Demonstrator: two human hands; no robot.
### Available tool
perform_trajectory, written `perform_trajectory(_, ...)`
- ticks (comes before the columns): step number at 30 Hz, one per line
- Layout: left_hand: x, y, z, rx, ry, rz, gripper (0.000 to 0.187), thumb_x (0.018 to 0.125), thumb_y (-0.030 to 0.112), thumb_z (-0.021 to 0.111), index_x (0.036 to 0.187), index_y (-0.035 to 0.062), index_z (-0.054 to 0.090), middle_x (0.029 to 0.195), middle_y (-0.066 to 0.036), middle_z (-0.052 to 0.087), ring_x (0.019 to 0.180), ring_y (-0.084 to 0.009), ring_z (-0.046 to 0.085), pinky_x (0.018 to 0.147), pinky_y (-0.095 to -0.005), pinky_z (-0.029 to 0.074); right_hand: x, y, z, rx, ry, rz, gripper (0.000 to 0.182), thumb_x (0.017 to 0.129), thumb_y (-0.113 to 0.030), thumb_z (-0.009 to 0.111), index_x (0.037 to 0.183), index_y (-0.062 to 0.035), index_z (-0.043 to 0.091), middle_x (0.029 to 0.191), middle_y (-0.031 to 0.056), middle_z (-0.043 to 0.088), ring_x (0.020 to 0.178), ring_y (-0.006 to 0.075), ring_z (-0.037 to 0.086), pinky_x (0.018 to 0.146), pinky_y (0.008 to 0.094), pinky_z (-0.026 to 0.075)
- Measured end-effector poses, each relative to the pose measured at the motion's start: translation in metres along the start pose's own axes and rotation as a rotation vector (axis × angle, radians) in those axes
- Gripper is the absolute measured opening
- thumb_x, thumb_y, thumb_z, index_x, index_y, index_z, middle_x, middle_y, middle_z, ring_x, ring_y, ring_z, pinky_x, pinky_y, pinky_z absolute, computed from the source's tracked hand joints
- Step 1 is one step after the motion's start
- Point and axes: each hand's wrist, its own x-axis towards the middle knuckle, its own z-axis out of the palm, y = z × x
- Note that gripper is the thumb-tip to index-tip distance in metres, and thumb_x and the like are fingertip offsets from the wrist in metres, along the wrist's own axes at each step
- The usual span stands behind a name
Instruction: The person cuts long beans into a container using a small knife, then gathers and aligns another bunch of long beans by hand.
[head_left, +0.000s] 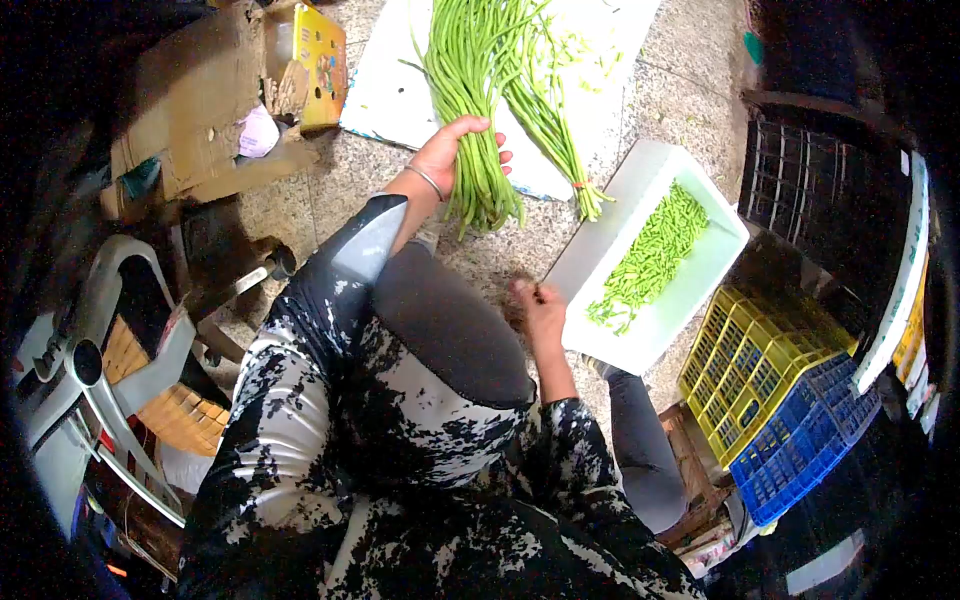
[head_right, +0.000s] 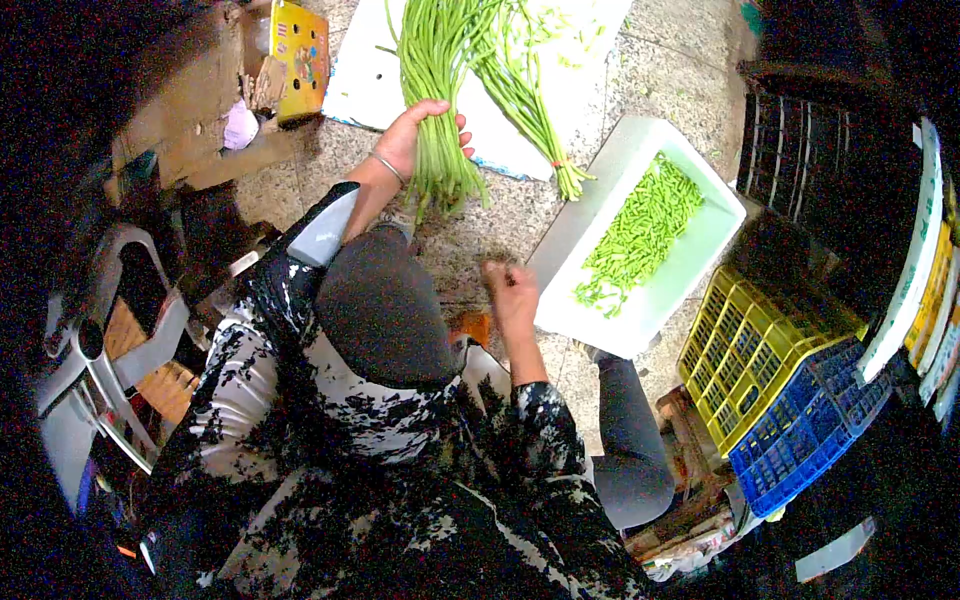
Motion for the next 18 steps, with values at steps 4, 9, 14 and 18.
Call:
perform_trajectory(4, 0.01, -0.007, -0.005, 0.08, 0.031, -0.077, 0.037, 0.074, 0.02, 0.06, 0.103, 0.0062, 0.042, 0.1, -0.012, 0.054, 0.09, -0.0303, 0.055, 0.078, -0.0485, 0.046, 0.061, -0.066, -0.045, -0.203, 0.178, 0.172, 0.028, 0.077, -0.027, 0.059, 0.073, 0.0012, 0.061, 0.061, 0.0087, 0.059, 0.055, 0.0138, 0.051, 0.056, 0.03, 0.042)
perform_trajectory(9, 0.013, -0.009, -0.006, 0.082, 0.021, -0.089, 0.035, 0.074, 0.02, 0.06, 0.102, 0.0079, 0.042, 0.099, -0.012, 0.054, 0.091, -0.0306, 0.055, 0.078, -0.0473, 0.046, 0.186, -0.099, -0.048, -0.122, 0.344, -0.236, 0.033, 0.073, -0.032, 0.06, 0.076, 0.0006, 0.063, 0.062, 0.0165, 0.059, 0.058, 0.0271, 0.059, 0.058, 0.0336, 0.045)
perform_trajectory(14, 0.013, -0.011, -0.008, 0.07, -0.002, -0.1, 0.032, 0.075, 0.019, 0.059, 0.1, 0.0106, 0.041, 0.099, -0.012, 0.054, 0.09, -0.0314, 0.056, 0.076, -0.047, 0.046, 0.251, -0.107, -0.046, -0.179, 0.18, -0.16, 0.038, 0.071, -0.033, 0.06, 0.094, -0.0032, 0.063, 0.07, 0.018, 0.062, 0.067, 0.0287, 0.061, 0.067, 0.0332, 0.046)
perform_trajectory(18, 0.017, -0.014, -0.01, 0.077, -0.022, -0.107, 0.039, 0.073, 0.021, 0.061, 0.103, 0.0073, 0.041, 0.098, -0.011, 0.054, 0.094, -0.0292, 0.055, 0.073, -0.0472, 0.046, 0.214, -0.107, -0.065, -0.433, 0.328, -0.229, 0.036, 0.07, -0.03, 0.06, 0.098, -0.0075, 0.062, 0.078, 0.0178, 0.06, 0.073, 0.0312, 0.059, 0.07, 0.0365, 0.046)
